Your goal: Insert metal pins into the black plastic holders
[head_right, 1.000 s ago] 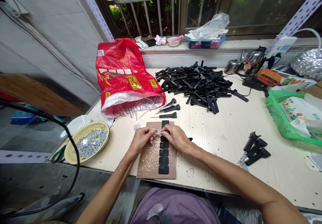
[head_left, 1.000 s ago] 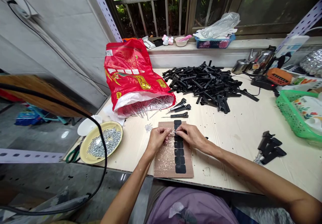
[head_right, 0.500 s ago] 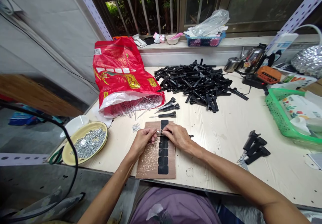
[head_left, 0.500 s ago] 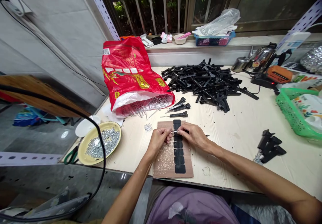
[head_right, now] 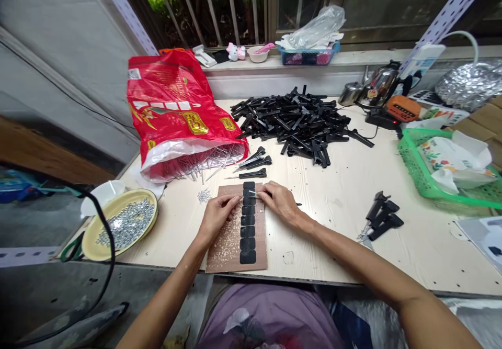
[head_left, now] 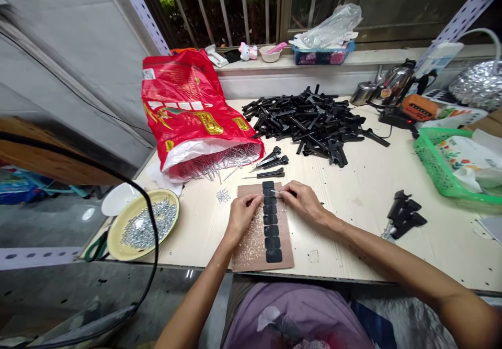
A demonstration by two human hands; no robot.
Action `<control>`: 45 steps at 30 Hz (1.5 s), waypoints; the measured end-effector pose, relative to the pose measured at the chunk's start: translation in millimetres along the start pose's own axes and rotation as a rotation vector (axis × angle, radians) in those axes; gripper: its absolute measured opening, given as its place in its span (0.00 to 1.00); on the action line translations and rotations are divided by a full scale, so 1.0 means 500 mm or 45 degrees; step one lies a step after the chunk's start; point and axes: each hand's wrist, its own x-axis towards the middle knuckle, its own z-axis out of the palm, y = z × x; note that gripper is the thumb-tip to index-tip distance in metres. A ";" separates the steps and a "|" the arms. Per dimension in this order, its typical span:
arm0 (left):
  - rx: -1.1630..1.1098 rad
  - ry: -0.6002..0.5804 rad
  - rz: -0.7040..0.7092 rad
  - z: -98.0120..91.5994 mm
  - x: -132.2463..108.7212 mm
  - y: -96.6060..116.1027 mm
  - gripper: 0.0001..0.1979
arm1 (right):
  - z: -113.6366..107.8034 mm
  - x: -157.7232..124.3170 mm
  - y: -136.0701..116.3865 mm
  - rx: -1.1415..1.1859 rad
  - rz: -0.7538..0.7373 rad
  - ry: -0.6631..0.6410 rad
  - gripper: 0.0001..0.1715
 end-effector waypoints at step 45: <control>-0.793 -0.053 -0.338 0.050 -0.020 0.046 0.15 | -0.018 -0.071 -0.077 -0.434 -0.014 -0.030 0.12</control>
